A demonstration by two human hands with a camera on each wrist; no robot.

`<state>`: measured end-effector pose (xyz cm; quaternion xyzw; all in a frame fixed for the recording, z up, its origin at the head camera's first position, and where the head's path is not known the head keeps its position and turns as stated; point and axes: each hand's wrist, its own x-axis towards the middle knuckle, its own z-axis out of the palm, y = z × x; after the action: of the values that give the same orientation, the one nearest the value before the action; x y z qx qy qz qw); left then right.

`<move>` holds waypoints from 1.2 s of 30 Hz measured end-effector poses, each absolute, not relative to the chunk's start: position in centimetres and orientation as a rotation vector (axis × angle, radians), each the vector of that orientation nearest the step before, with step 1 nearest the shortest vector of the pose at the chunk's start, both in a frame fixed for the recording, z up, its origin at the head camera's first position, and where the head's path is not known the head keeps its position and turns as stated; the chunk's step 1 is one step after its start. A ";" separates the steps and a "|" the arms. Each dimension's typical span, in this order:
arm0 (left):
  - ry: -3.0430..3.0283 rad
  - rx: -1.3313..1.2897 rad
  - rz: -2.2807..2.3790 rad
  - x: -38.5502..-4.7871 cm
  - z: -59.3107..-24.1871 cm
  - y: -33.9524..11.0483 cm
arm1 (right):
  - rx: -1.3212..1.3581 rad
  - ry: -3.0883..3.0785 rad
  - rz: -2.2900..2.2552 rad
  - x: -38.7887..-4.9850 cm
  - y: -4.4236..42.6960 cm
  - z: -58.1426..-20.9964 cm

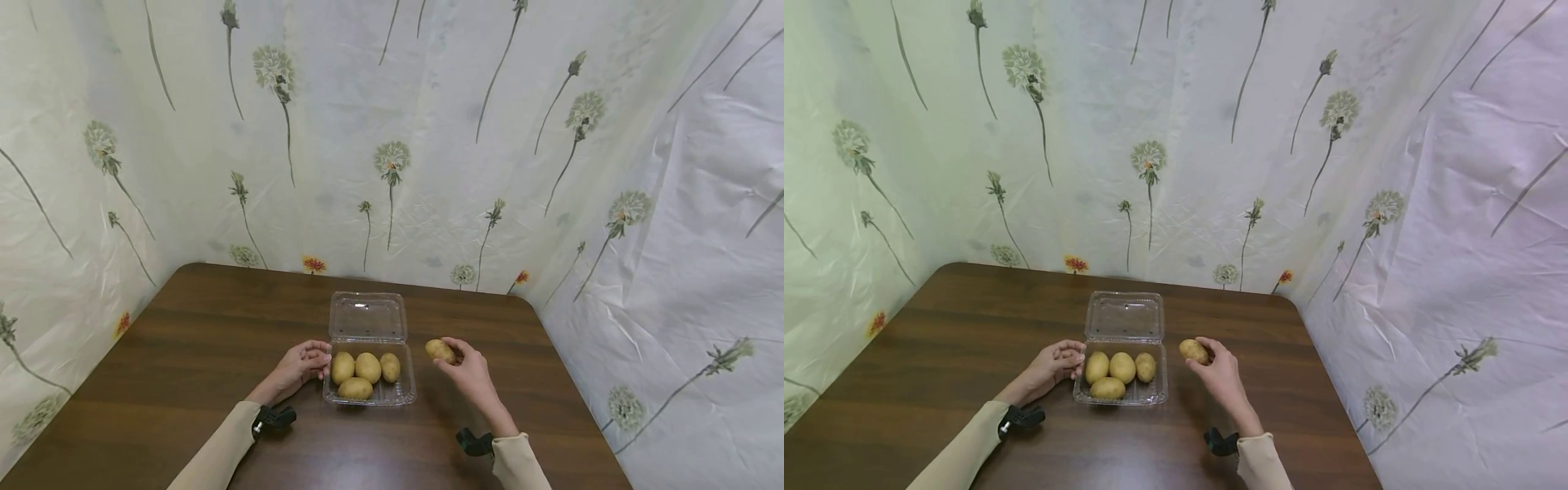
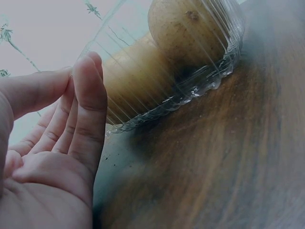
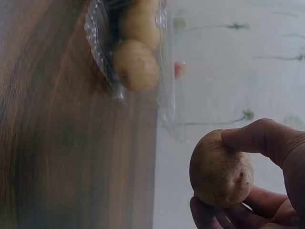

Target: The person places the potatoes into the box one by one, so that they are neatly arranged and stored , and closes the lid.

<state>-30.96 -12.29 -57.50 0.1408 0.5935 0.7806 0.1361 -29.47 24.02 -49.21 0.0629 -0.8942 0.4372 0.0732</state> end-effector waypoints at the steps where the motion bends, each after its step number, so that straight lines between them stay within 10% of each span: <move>1: 1.720 0.406 2.259 -31.0 -57.5 -12.3 | 0.194 -2.687 1.312 -29.5 23.8 -49.2; 36: 1.707 0.400 2.262 -31.0 -57.5 -12.4 | 0.496 -2.703 1.391 -28.3 18.7 -49.8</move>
<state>-31.02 -12.36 -57.52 0.1383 0.5907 0.7827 0.1394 -28.35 18.73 -49.82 0.1608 -0.8771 0.4515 0.0307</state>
